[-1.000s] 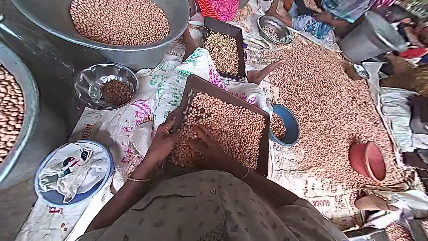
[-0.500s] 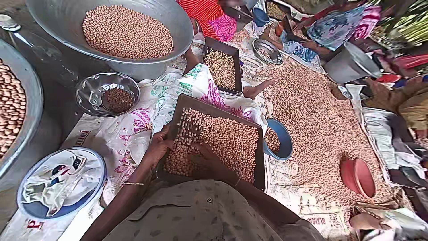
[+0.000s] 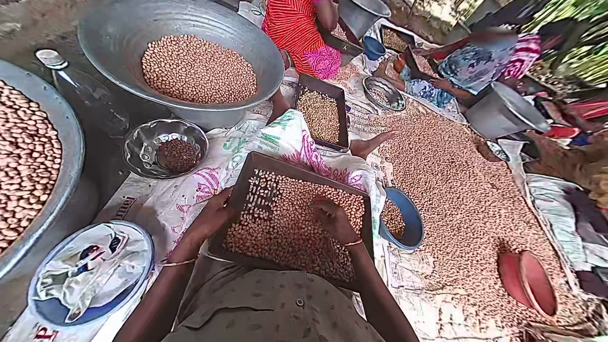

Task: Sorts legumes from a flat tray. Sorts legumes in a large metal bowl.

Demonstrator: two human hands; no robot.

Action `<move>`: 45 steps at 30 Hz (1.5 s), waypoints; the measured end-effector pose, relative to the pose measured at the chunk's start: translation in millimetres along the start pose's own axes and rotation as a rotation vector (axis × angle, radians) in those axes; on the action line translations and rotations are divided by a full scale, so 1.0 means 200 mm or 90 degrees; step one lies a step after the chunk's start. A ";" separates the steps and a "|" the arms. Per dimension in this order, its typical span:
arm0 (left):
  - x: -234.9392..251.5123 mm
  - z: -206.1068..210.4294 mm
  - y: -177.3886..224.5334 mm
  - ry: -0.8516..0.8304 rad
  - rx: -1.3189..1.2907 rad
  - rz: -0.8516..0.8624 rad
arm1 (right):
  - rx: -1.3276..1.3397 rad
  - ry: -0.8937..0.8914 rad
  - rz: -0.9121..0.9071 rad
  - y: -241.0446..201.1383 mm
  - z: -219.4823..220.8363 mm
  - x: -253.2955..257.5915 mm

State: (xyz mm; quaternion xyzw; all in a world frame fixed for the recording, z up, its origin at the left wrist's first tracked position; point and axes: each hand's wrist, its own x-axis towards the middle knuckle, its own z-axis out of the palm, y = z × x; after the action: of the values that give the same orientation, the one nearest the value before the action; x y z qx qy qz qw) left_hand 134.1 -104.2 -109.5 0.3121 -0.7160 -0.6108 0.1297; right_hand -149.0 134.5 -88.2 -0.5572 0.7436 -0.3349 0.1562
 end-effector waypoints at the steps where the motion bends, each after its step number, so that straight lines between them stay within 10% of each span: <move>1: 0.01 -0.03 0.05 -0.022 0.136 -0.007 | -0.004 0.059 0.002 0.03 0.01 0.00; 4: 0.05 -0.03 0.34 -0.019 0.487 -0.046 | 0.008 0.128 0.038 0.03 0.04 0.07; 10: 0.51 0.36 0.76 -0.045 0.558 0.173 | -0.042 0.183 0.053 -0.10 0.05 0.16; 16: 0.88 0.63 0.49 -0.097 0.486 0.170 | 0.164 0.238 0.023 -0.32 -0.23 0.49; 23: 0.93 0.54 0.54 -0.287 0.514 0.220 | 0.126 -0.050 -0.223 -0.63 -0.14 1.40; 31: 0.98 0.50 0.55 -0.332 0.512 0.241 | -0.462 -0.211 -0.129 -0.60 0.08 2.34; 45: 0.90 0.30 0.59 -0.333 0.384 0.238 | -0.638 -0.310 -0.037 -0.36 0.35 2.71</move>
State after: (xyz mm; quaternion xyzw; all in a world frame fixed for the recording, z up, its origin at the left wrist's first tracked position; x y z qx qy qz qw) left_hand -73.4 -157.8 -44.5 0.0361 -0.9153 -0.3987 -0.0444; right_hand -233.6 -404.6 -13.6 -0.6448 0.7386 0.1943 0.0301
